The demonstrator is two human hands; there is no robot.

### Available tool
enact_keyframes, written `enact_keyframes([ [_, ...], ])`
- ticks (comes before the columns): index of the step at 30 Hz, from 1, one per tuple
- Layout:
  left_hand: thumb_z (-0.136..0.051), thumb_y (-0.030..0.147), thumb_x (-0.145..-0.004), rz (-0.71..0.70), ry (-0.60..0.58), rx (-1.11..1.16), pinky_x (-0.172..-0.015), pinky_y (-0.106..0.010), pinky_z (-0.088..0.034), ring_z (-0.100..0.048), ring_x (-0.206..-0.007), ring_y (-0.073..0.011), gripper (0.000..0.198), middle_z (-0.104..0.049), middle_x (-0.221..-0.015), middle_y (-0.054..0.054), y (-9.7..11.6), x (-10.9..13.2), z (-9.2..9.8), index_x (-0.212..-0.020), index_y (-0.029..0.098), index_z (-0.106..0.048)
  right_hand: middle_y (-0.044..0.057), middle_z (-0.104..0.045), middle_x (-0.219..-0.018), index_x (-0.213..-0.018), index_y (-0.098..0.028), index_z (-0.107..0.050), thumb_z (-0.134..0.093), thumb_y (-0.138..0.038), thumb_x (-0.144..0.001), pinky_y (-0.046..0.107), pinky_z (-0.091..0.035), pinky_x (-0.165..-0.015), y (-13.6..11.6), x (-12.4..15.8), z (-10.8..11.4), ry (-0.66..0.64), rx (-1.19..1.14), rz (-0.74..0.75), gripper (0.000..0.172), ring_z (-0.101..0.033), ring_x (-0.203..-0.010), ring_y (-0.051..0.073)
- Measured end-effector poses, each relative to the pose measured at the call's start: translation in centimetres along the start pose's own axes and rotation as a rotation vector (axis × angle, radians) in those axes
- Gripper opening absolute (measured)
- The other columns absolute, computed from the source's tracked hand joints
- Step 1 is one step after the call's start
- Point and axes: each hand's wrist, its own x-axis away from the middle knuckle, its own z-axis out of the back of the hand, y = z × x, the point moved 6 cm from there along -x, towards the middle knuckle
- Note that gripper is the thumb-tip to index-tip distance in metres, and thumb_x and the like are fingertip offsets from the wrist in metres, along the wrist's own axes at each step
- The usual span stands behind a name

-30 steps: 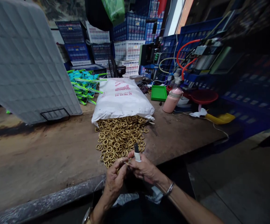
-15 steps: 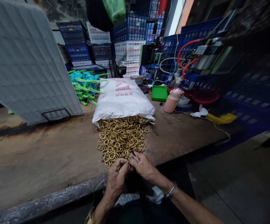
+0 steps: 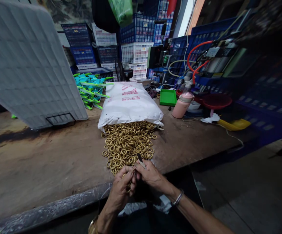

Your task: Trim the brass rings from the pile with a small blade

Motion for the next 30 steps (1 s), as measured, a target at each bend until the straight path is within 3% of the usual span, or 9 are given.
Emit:
enact_keyframes([
  [3,-0.055,0.038,-0.077,-0.005,0.013,0.029,-0.035,-0.014,-0.024,-0.035,-0.04,-0.0026,0.023,-0.048,-0.059,0.004,-0.2,0.0,0.3,-0.073,0.016,-0.048,-0.003,-0.047,-0.051,-0.062,-0.017,-0.049,-0.035,-0.037,-0.086,0.02,-0.031,-0.047,0.6,-0.2,0.3,0.053,0.023,-0.023,0.033,-0.039,-0.045,0.007],
  [7,-0.058,0.041,-0.074,0.019,0.103,0.0,-0.035,-0.013,-0.024,-0.036,-0.038,-0.0027,0.026,-0.047,-0.056,0.007,-0.4,-0.2,1.0,-0.075,0.018,-0.044,-0.003,-0.048,-0.054,-0.065,-0.018,-0.048,-0.038,-0.027,-0.083,0.02,-0.031,-0.051,0.4,0.0,0.9,0.148,0.273,0.011,0.023,-0.042,-0.052,0.009],
  [11,-0.056,0.043,-0.075,0.006,0.143,-0.086,-0.038,-0.013,-0.025,-0.039,-0.041,-0.0028,0.027,-0.047,-0.056,0.007,-0.2,-0.4,1.0,-0.073,0.018,-0.044,-0.002,-0.051,-0.06,-0.069,-0.018,-0.048,-0.04,-0.013,-0.075,0.021,-0.026,-0.052,-0.6,0.6,-0.1,0.045,0.61,0.086,0.012,-0.042,-0.055,0.01],
  [14,-0.056,0.045,-0.073,-0.009,0.157,-0.127,-0.038,-0.013,-0.025,-0.038,-0.04,-0.0027,0.03,-0.046,-0.053,0.007,0.1,0.0,0.8,-0.07,0.018,-0.043,0.0,-0.055,-0.065,-0.079,-0.018,-0.05,-0.04,-0.005,-0.066,0.022,-0.025,-0.054,-0.8,0.8,-0.3,0.0,0.817,0.046,0.02,-0.046,-0.059,0.011],
  [17,-0.056,0.046,-0.072,0.021,0.138,-0.143,-0.035,-0.013,-0.023,-0.035,-0.036,-0.0027,0.031,-0.046,-0.05,0.008,0.3,0.8,0.6,-0.068,0.019,-0.042,0.003,-0.059,-0.071,-0.084,-0.017,-0.05,-0.039,-0.006,-0.069,0.023,-0.025,-0.055,-0.3,0.5,0.5,0.002,0.945,-0.028,0.022,-0.05,-0.062,0.013],
  [22,-0.059,0.042,-0.073,0.011,0.002,-0.016,-0.034,-0.015,-0.025,-0.036,-0.036,-0.0036,0.027,-0.048,-0.052,0.006,0.5,1.7,-0.2,-0.072,0.019,-0.045,0.004,-0.06,-0.071,-0.086,-0.017,-0.05,-0.039,-0.004,-0.067,0.024,-0.025,-0.056,0.4,-0.3,2.7,0.146,1.065,-0.069,0.025,-0.052,-0.063,0.014],
  [26,-0.06,0.045,-0.07,0.069,0.055,0.107,-0.032,-0.014,-0.023,-0.034,-0.037,-0.0028,0.031,-0.052,-0.058,0.003,-0.3,1.2,0.3,-0.07,0.017,-0.049,0.003,-0.061,-0.078,-0.087,-0.019,-0.05,-0.038,-0.009,-0.074,0.024,-0.027,-0.059,-0.7,-1.5,2.8,0.243,1.074,0.041,0.02,-0.053,-0.07,0.014],
  [30,-0.062,0.042,-0.069,0.087,0.08,0.132,-0.033,-0.014,-0.025,-0.037,-0.04,-0.0028,0.029,-0.056,-0.065,0.0,-0.6,1.0,0.7,-0.071,0.015,-0.051,0.005,-0.06,-0.088,-0.093,-0.02,-0.05,-0.038,-0.02,-0.082,0.025,-0.029,-0.063,-1.4,-3.4,2.1,0.252,1.139,0.025,0.016,-0.054,-0.075,0.015],
])
